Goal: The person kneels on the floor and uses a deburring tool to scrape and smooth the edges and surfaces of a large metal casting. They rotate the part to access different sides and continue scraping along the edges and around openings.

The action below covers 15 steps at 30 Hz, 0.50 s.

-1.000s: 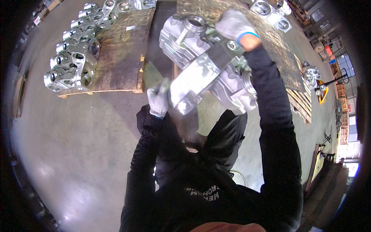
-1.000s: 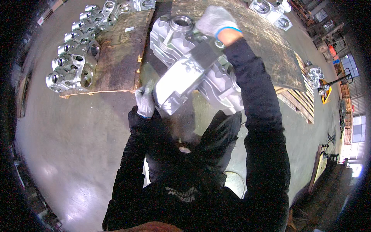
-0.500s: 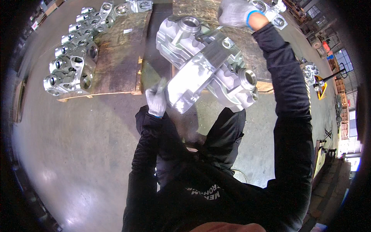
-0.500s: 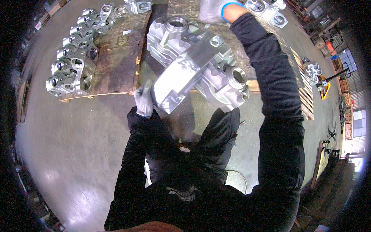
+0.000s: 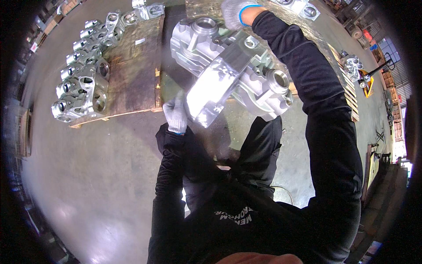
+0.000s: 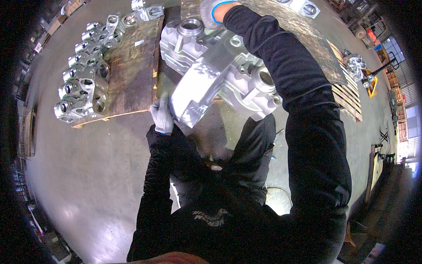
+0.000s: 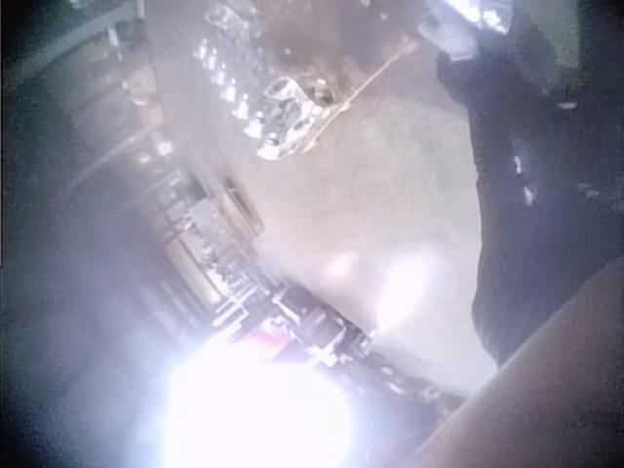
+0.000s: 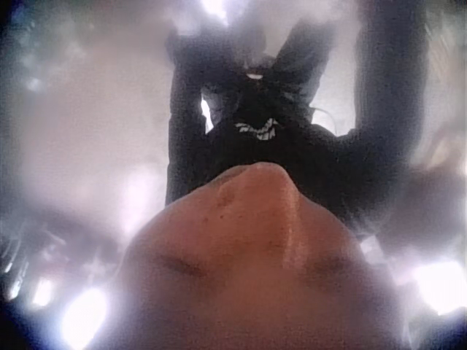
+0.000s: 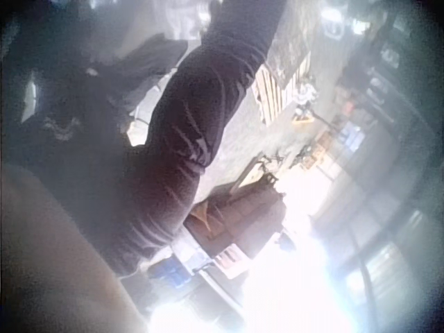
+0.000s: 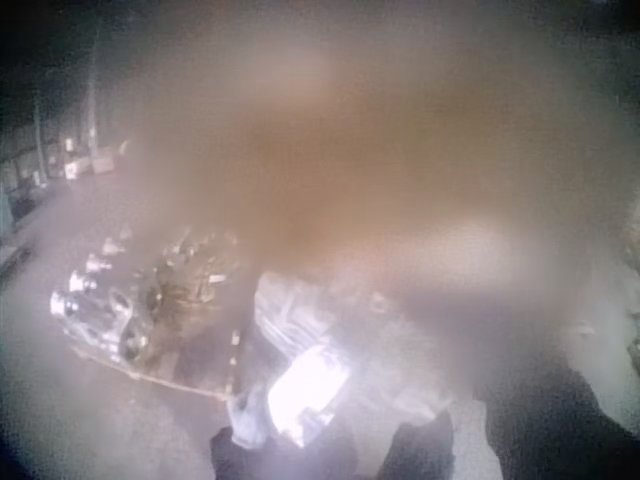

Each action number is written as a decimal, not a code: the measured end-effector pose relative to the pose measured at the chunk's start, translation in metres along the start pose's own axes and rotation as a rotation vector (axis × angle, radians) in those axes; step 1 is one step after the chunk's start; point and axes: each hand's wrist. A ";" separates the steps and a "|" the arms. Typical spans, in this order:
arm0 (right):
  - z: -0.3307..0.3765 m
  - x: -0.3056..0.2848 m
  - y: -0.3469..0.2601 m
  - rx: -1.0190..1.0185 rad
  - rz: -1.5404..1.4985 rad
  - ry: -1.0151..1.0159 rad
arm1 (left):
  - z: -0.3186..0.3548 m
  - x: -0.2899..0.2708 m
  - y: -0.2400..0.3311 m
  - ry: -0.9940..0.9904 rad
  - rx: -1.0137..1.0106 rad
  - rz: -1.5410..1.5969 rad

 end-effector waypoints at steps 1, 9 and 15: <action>0.004 -0.006 -0.004 -0.009 -0.014 -0.029 | -0.002 0.000 -0.001 -0.010 -0.007 0.003; 0.040 -0.003 0.002 0.142 -0.019 0.055 | 0.002 0.001 -0.004 -0.042 -0.009 0.062; 0.063 -0.017 -0.010 0.130 -0.217 -0.039 | 0.007 0.002 0.001 -0.072 -0.014 0.082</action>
Point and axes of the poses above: each hand's wrist, its own z-axis away from the middle knuckle, its own x-axis out of the palm, y = z × x, and after that the axes turned 15 degrees about -x, right-handed
